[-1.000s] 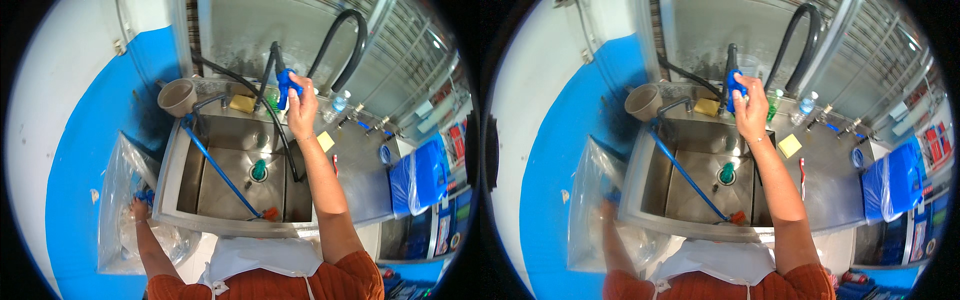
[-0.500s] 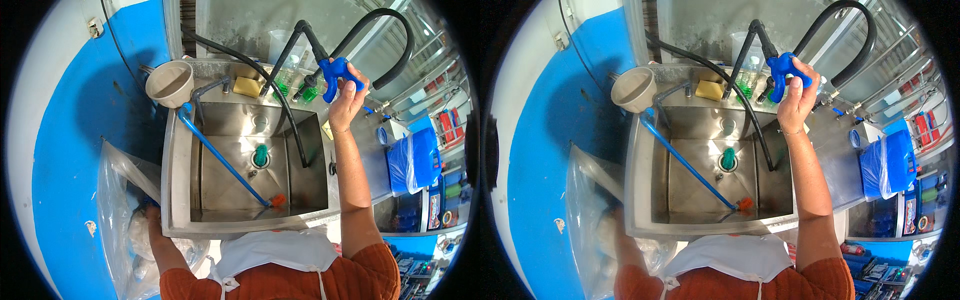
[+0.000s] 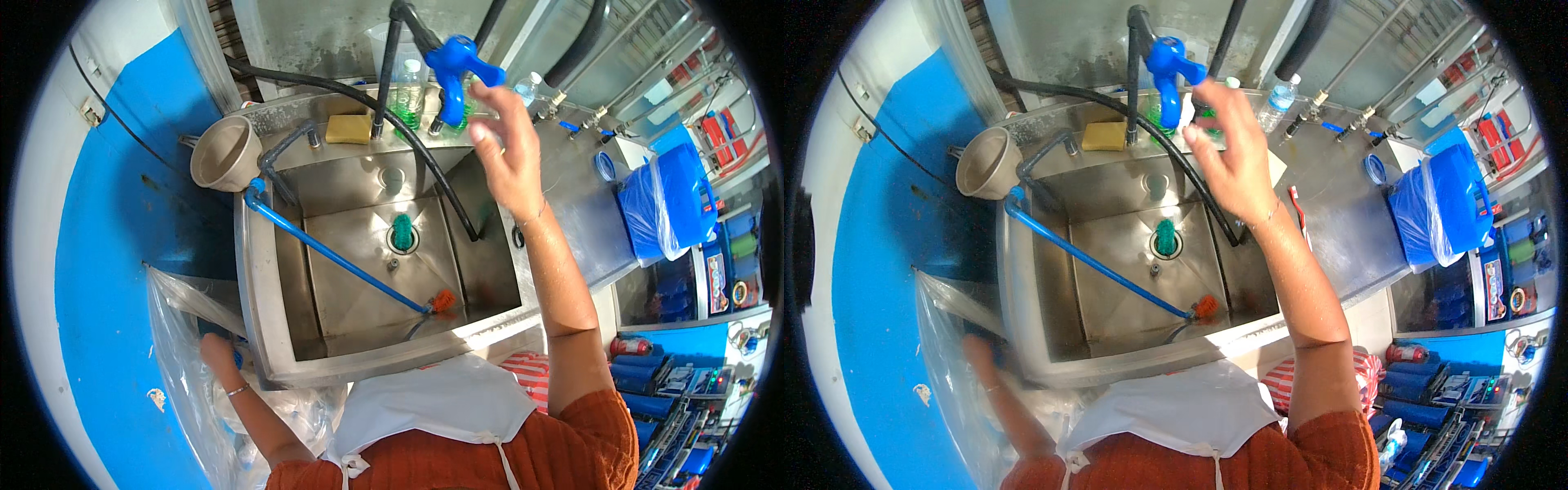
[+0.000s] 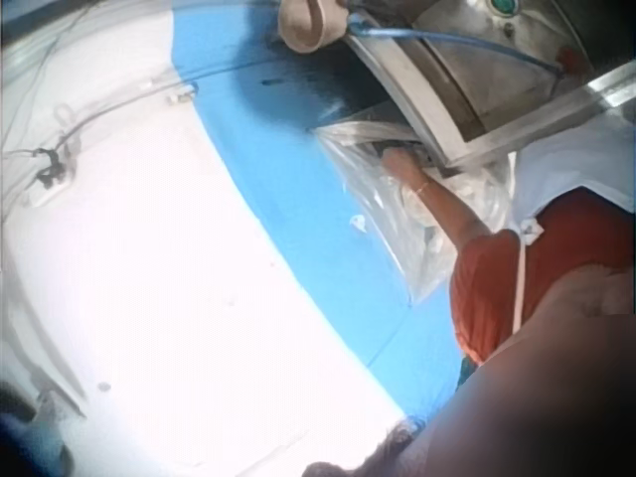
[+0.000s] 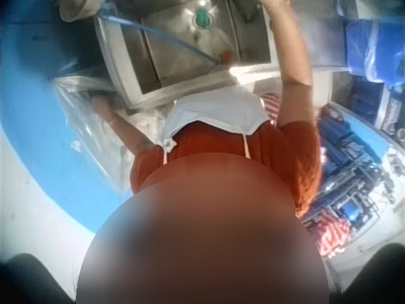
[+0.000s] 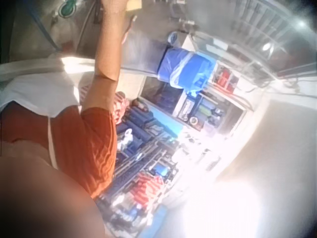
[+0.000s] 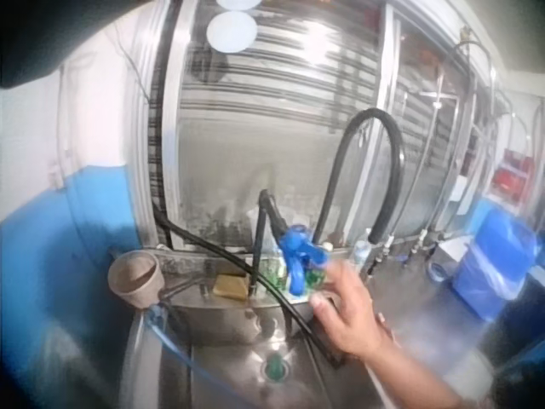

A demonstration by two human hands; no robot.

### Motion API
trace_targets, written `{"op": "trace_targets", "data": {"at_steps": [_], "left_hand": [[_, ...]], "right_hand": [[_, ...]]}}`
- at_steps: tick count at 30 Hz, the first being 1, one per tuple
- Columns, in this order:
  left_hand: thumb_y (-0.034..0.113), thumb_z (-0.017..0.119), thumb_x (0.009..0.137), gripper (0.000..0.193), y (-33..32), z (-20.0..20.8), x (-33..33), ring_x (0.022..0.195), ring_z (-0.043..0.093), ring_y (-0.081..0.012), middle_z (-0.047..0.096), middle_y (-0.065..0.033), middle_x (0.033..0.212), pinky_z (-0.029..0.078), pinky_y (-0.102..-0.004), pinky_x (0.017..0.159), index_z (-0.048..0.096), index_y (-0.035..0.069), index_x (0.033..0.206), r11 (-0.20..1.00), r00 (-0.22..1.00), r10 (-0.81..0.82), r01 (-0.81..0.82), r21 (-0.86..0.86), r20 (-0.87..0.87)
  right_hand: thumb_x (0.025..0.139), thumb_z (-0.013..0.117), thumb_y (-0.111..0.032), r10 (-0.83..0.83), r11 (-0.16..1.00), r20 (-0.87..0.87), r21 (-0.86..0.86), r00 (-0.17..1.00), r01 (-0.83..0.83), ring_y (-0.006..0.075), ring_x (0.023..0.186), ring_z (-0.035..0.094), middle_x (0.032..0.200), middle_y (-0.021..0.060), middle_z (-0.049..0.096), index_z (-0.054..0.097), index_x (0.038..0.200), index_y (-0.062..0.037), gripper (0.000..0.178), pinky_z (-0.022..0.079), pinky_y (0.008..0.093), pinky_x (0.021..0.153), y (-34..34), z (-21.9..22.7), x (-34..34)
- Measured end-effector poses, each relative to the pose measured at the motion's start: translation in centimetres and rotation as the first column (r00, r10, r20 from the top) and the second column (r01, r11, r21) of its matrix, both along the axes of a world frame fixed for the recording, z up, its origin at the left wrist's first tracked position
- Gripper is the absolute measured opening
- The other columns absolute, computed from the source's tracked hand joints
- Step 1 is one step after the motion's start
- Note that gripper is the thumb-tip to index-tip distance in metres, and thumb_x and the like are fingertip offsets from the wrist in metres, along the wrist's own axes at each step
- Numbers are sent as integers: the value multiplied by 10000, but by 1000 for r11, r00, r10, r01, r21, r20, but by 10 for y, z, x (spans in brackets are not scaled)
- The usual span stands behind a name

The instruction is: The person retrieves a blue plastic container, removes a plastic wrap, and washes it with a sponge and water at a sink. They then use a heat gun on the container's cap, wash the cap with a toothbrush, and rinse the container again.

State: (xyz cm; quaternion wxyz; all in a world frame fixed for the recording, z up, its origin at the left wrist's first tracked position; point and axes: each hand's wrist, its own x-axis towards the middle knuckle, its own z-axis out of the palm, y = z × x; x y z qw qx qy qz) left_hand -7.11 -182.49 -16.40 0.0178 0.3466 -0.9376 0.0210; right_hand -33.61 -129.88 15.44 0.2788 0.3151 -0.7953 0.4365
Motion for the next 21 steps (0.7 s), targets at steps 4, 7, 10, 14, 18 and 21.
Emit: {"op": "trace_targets", "data": {"at_steps": [4, 7, 10, 14, 18, 21], "left_hand": [[248, 791, 709, 350, -7, -12, 12, 939, 655, -393, 658, -273, 949, 530, -497, 808, 696, -4, 933, 1000, 1000, 6, -6, -28, 8], [255, 776, 753, 381, 7, 20, 20, 982, 640, -377, 644, -244, 1049, 520, -487, 834, 673, 29, 1041, 994, 995, 82, -78, -75, 52], [209, 726, 821, 355, 75, 96, 5, 993, 631, -350, 636, -188, 1125, 512, -455, 849, 642, 43, 1124, 995, 935, 77, -95, -35, -346], [95, 653, 870, 299, 265, 177, -42, 944, 629, -288, 643, -140, 1116, 504, -375, 818, 632, 38, 1162, 830, 686, -230, 509, 229, -690], [123, 698, 832, 347, 470, 195, -44, 984, 621, -348, 634, -159, 1125, 502, -401, 845, 637, 69, 1169, 214, 437, -722, 879, 426, -537], [216, 715, 837, 379, 581, 188, -36, 996, 622, -352, 648, -172, 1105, 498, -390, 865, 642, 59, 1175, -98, 218, -913, 702, 705, -344]], "right_hand": [[851, 677, -79, -97, 941, 130, 336, 987, 48, 371, 1204, 525, 1300, 199, 503, 551, 1325, -101, 491, 465, 418, 991, 57, -40, 41], [844, 684, -79, -167, 914, 323, 405, 932, 23, 378, 1192, 539, 1325, 196, 489, 583, 1312, -152, 484, 484, 413, 964, 116, -78, 83], [849, 684, -83, -189, 956, 535, 290, 823, 31, 295, 1037, 602, 1254, 152, 512, 591, 1310, -155, 476, 527, 378, 874, 176, -112, 139], [863, 681, -101, -178, 966, 602, 256, 778, 23, 279, 991, 611, 1242, 139, 511, 585, 1326, -157, 475, 526, 375, 859, 234, -146, 214], [905, 651, -126, -82, 979, 616, 198, 783, -53, 286, 954, 626, 1169, 137, 568, 562, 1330, -144, 434, 531, 380, 834, 292, -165, 285], [905, 649, -129, -186, 960, 669, 280, 719, -12, 321, 908, 634, 1072, 143, 601, 573, 1302, -123, 404, 534, 394, 816, 349, -169, 340]]}}
